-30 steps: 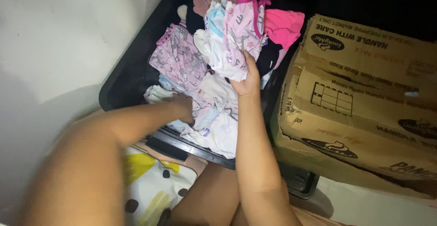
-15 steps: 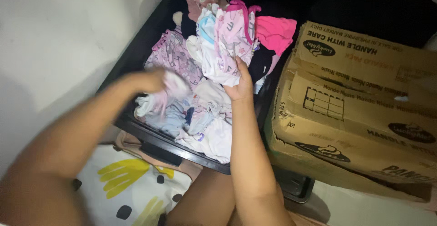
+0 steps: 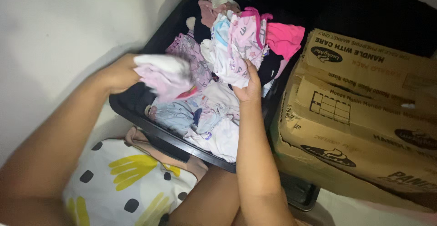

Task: The person organizes clothes inside a plastic bin by picking up, folding, and rearranging items including shirts and pants before closing and securing the bin lid.

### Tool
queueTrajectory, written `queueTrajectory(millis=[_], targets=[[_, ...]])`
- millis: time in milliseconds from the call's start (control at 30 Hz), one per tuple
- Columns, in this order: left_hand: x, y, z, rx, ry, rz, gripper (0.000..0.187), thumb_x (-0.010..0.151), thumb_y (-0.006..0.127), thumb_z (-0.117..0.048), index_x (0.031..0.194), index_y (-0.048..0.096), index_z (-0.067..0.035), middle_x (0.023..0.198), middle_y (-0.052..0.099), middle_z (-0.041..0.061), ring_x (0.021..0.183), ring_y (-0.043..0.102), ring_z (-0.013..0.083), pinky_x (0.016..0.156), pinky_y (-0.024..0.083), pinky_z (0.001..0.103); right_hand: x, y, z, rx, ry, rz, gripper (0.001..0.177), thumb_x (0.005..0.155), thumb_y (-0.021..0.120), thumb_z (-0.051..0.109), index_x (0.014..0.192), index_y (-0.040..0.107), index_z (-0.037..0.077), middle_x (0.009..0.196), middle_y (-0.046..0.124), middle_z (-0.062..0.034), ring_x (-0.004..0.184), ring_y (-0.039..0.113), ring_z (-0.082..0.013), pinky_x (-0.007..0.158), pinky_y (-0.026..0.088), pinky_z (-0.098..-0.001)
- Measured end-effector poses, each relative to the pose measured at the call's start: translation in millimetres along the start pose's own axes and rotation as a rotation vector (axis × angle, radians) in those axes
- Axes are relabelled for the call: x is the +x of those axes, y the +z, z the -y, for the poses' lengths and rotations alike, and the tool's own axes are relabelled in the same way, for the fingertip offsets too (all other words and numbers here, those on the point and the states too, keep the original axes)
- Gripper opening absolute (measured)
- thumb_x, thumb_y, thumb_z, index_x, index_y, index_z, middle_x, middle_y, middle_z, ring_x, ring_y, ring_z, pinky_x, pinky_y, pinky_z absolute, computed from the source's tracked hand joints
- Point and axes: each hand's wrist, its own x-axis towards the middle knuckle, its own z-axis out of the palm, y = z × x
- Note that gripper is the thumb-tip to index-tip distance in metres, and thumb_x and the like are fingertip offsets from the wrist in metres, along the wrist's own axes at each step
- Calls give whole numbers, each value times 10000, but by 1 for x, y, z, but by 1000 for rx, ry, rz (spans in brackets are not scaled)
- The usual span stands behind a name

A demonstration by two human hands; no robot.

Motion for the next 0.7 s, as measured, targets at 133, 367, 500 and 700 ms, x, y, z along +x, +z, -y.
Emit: queueTrajectory(millis=[133,367,500,700], targets=[[-12,11,21,-1004,-138,-256,428,949,559,-24,1375,571,-62,1323,662,118,1210,653,268,1021,534,457,2,1,-1,-22,-28,18,395,978,644,176,1333,621,3,1346,669,-152,1298,603,-323,1181,403,-545],[-12,22,32,-1402,-186,-371,532,907,599,-300,1354,590,-12,1346,681,176,1269,646,344,1092,488,550,3,-10,-1,-24,-36,17,341,1013,642,165,1315,616,10,1346,668,-145,1298,608,-318,1192,414,-544],[-9,31,13,-1475,-74,-305,508,967,635,-264,1384,567,18,1405,650,179,1313,639,325,1159,467,497,2,-4,-1,-30,-37,-3,342,1006,640,170,1307,613,9,1336,669,-150,1289,609,-326,1180,416,-547],[1,16,-43,-1242,139,-389,519,941,706,-143,1405,533,13,1398,634,177,1321,615,313,1163,486,470,-2,13,-1,-227,68,-62,413,931,688,133,1305,618,-24,1263,688,-168,1182,660,-338,1065,505,-537]])
